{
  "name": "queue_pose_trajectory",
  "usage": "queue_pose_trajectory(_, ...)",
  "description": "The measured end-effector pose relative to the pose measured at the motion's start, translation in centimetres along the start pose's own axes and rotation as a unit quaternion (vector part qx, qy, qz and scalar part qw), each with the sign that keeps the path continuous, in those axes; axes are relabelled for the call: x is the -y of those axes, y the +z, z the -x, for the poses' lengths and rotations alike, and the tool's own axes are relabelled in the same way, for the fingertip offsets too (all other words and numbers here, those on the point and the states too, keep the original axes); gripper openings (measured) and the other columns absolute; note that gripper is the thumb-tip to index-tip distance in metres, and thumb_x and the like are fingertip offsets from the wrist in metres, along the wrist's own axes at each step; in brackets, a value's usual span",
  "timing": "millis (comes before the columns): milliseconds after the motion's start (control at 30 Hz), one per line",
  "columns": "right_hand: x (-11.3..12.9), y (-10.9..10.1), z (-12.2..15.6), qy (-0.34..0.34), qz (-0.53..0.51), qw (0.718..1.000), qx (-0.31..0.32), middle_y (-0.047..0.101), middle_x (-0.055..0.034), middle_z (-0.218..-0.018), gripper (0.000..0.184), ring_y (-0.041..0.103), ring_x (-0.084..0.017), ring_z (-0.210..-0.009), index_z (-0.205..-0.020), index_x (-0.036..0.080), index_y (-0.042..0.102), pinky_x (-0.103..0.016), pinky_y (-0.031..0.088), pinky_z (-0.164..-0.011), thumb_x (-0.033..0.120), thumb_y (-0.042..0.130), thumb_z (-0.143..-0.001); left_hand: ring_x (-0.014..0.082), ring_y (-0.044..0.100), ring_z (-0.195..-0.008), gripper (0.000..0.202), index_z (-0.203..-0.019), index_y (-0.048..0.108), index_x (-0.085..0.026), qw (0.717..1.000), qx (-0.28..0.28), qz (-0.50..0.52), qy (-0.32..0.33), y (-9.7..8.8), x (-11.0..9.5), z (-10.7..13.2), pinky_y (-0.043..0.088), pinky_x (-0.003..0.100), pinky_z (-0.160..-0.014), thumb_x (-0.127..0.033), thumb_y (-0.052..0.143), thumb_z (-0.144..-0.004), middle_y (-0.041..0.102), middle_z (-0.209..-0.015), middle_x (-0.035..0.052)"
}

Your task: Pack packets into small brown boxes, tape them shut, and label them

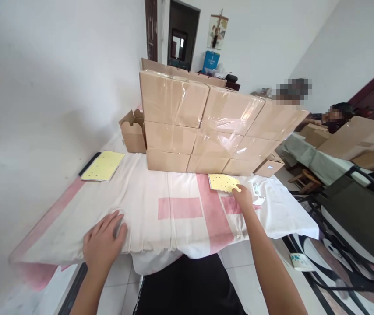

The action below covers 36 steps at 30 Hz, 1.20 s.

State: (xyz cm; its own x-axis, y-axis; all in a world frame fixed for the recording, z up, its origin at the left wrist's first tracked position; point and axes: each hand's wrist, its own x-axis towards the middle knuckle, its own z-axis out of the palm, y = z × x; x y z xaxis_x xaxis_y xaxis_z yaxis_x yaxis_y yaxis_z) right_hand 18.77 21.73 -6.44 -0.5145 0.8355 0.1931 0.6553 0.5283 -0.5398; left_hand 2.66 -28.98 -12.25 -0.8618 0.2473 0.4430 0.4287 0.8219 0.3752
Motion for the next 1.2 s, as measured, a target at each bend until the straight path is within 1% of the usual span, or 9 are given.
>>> queue_pose_trajectory(133,0.3,-0.1,0.4,-0.056,0.054,0.996,0.040,0.056,-0.0146,-0.149,0.059,0.048,-0.036,-0.137,-0.136,0.016,0.064,-0.051,0.039,-0.113,0.025,0.057,-0.078,0.0270,0.058,-0.129,0.037,-0.124,0.067,-0.024,1.000,0.002,-0.013,0.009,0.0,-0.1,0.1,0.037,0.045,-0.105,-0.036,0.043,-0.098,0.066,-0.141,0.0043)
queue_pose_trajectory(300,0.5,0.3,-1.6,-0.147,0.184,0.957,0.168,0.032,-0.0109,-0.167,0.074,0.020,-0.042,-0.152,-0.155,0.023,0.044,-0.064,0.027,-0.116,0.021,0.055,-0.081,0.0269,0.059,-0.127,0.036,-0.123,0.066,-0.025,0.999,-0.013,-0.029,0.008,0.0,-0.3,0.0,0.037,0.045,-0.103,-0.036,0.043,-0.098,0.066,-0.140,0.0034)
queue_pose_trajectory(433,0.8,0.8,-5.1,-0.153,0.199,0.940,0.230,0.041,-0.0136,-0.162,0.065,0.026,-0.039,-0.151,-0.158,0.018,0.038,-0.060,0.028,-0.117,0.022,0.043,-0.093,0.0269,0.061,-0.124,0.036,-0.122,0.067,-0.027,0.999,-0.014,-0.036,-0.006,-0.2,-0.8,-0.1,0.039,0.044,-0.103,-0.038,0.043,-0.097,0.067,-0.139,0.0014)
queue_pose_trajectory(533,1.4,0.7,-7.3,-0.162,0.204,0.930,0.258,0.045,-0.0162,-0.157,0.064,0.033,-0.041,-0.146,-0.153,0.018,0.044,-0.059,0.030,-0.115,0.028,0.054,-0.091,0.0270,0.061,-0.125,0.036,-0.122,0.067,-0.028,0.999,-0.008,-0.040,-0.024,-0.2,-0.9,-0.2,0.039,0.044,-0.104,-0.040,0.044,-0.097,0.066,-0.140,0.0001)
queue_pose_trajectory(700,2.1,-0.5,-7.9,-0.189,0.199,0.918,0.287,0.067,-0.0142,-0.119,0.035,0.056,-0.035,-0.118,-0.116,0.016,0.068,-0.048,0.041,-0.103,0.024,0.065,-0.082,0.0269,0.061,-0.126,0.038,-0.120,0.068,-0.029,0.999,0.009,-0.041,-0.034,0.1,-0.7,-0.3,0.039,0.044,-0.106,-0.044,0.043,-0.096,0.066,-0.141,-0.0008)
queue_pose_trajectory(800,2.1,-2.1,-6.7,-0.198,0.179,0.919,0.291,0.069,-0.0100,-0.100,0.011,0.062,-0.025,-0.092,-0.090,0.017,0.066,-0.036,0.046,-0.086,0.022,0.058,-0.086,0.0271,0.061,-0.127,0.038,-0.121,0.067,-0.029,0.998,0.003,-0.041,-0.037,0.0,-0.9,-0.3,0.039,0.045,-0.107,-0.044,0.042,-0.096,0.065,-0.141,-0.0005)
queue_pose_trajectory(900,1.6,-4.8,-4.6,-0.198,0.153,0.928,0.276,0.067,-0.0071,-0.092,0.013,0.060,-0.020,-0.081,-0.086,0.019,0.058,-0.030,0.043,-0.071,0.026,0.049,-0.093,0.0285,0.060,-0.127,0.039,-0.121,0.067,-0.029,0.998,0.003,-0.040,-0.046,-0.3,-1.5,-0.4,0.040,0.046,-0.108,-0.044,0.042,-0.096,0.065,-0.142,0.0009)
queue_pose_trajectory(1100,0.7,-11.0,2.5,-0.222,0.227,0.946,0.065,0.063,-0.0093,-0.094,0.017,0.057,-0.020,-0.074,-0.097,0.018,0.054,-0.031,0.034,-0.060,0.026,0.039,-0.100,0.0294,0.059,-0.130,0.039,-0.122,0.067,-0.029,0.998,0.007,-0.035,-0.050,-0.5,-2.1,-0.4,0.038,0.048,-0.111,-0.044,0.042,-0.096,0.065,-0.141,0.0022)
queue_pose_trajectory(1200,0.9,-10.4,6.1,-0.270,0.273,0.917,0.103,0.065,-0.0135,-0.107,0.017,0.062,-0.026,-0.093,-0.102,0.016,0.057,-0.032,0.041,-0.066,0.017,0.041,-0.097,0.0295,0.058,-0.131,0.040,-0.123,0.067,-0.028,0.998,0.003,-0.036,-0.051,-0.5,-2.2,-0.3,0.038,0.048,-0.112,-0.044,0.042,-0.097,0.065,-0.142,0.0030)
